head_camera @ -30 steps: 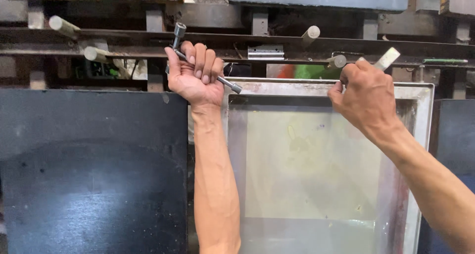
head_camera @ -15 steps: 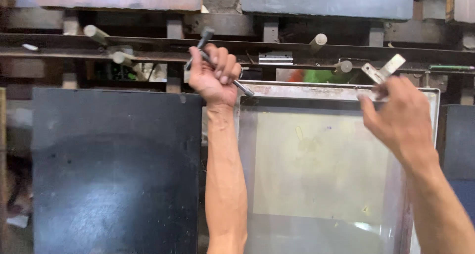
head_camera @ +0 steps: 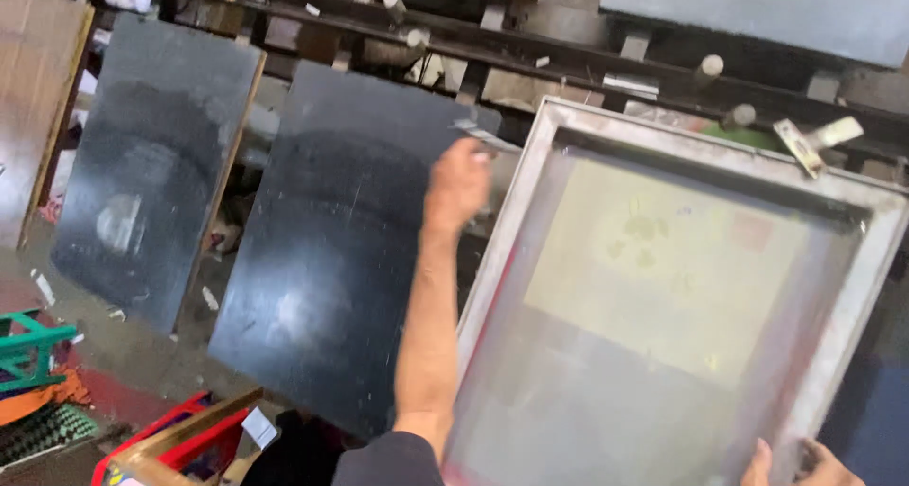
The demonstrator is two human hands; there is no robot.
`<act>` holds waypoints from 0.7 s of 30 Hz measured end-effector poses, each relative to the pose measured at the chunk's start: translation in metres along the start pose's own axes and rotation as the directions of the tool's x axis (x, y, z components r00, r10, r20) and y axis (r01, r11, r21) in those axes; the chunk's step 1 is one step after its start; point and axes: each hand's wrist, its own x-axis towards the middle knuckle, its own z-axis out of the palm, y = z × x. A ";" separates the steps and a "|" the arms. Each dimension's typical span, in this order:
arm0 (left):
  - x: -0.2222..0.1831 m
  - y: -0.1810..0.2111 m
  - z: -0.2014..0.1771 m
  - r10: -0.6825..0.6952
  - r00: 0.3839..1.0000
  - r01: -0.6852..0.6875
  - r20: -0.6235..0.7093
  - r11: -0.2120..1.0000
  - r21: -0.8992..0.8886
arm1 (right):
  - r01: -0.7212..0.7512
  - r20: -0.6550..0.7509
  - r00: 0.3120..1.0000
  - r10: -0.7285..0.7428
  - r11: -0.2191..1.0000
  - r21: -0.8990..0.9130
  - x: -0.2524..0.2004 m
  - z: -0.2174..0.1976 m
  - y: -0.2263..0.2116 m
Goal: Aligning and securing a screen printing frame onto a rail system using a T-handle socket wrench.
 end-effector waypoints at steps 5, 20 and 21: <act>-0.051 -0.118 -0.041 -0.054 0.928 0.214 -0.369 0.887 0.409 | 0.090 0.032 0.995 -0.092 0.995 0.044 -0.025 -0.042 -0.025; -0.173 -0.003 0.017 0.115 0.962 -0.039 -0.247 0.956 0.292 | -0.056 0.295 0.955 0.003 0.984 0.168 0.002 -0.093 -0.075; -0.186 -0.003 0.026 0.113 0.963 -0.037 -0.245 0.955 0.295 | -0.057 0.300 0.954 0.004 0.984 0.168 0.006 -0.093 -0.081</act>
